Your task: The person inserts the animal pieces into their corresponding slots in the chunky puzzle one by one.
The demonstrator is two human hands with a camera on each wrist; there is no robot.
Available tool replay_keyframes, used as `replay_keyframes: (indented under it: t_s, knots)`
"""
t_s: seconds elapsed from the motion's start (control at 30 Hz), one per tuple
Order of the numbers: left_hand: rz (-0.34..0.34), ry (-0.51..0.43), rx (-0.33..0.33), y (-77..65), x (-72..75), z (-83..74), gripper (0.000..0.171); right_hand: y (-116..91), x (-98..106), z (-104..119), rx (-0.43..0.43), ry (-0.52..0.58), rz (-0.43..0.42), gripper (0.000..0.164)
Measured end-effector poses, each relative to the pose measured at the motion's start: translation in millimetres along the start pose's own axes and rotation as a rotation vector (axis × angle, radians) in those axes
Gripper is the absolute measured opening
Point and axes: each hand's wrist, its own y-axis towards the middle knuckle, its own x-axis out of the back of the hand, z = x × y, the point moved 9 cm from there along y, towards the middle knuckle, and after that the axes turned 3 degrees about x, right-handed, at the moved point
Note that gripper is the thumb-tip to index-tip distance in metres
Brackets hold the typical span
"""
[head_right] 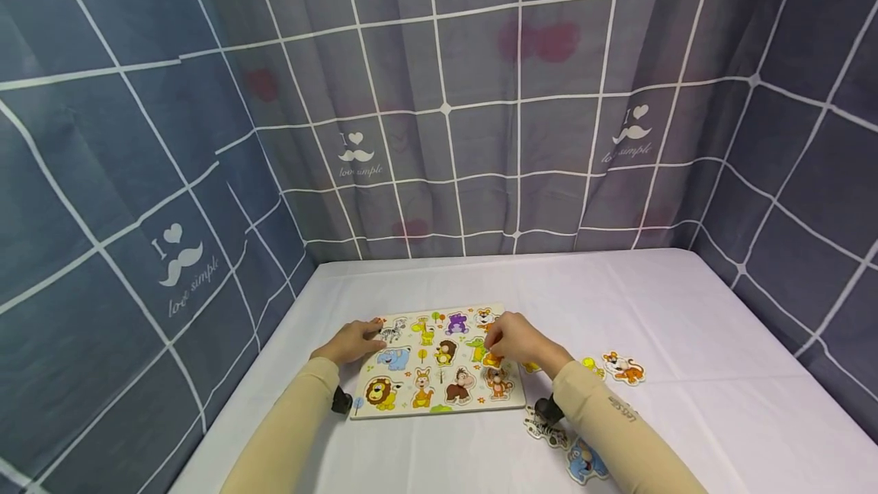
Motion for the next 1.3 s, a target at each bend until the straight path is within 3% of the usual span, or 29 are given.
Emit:
replay_keyframes:
  t_s: [0.2, 0.43, 1.03, 1.3]
  knots:
    - [0.004, -0.004, 0.018, 0.8, -0.8, 1.7, 0.059, 0, -4, 1, -0.027, 0.013, 0.012, 0.013]
    - [0.009, 0.002, 0.016, 3.6, -1.2, 2.3, 0.058, 6, -7, 13, 0.034, 0.010, 0.030, 0.015]
    - [0.009, -0.007, 0.006, 5.5, -2.1, 2.0, 0.058, 18, -28, 23, 0.023, 0.034, 0.074, 0.018]
    - [0.006, -0.004, 0.020, 4.3, -2.7, 3.4, 0.059, 21, -35, 30, 0.065, 0.022, 0.090, 0.018]
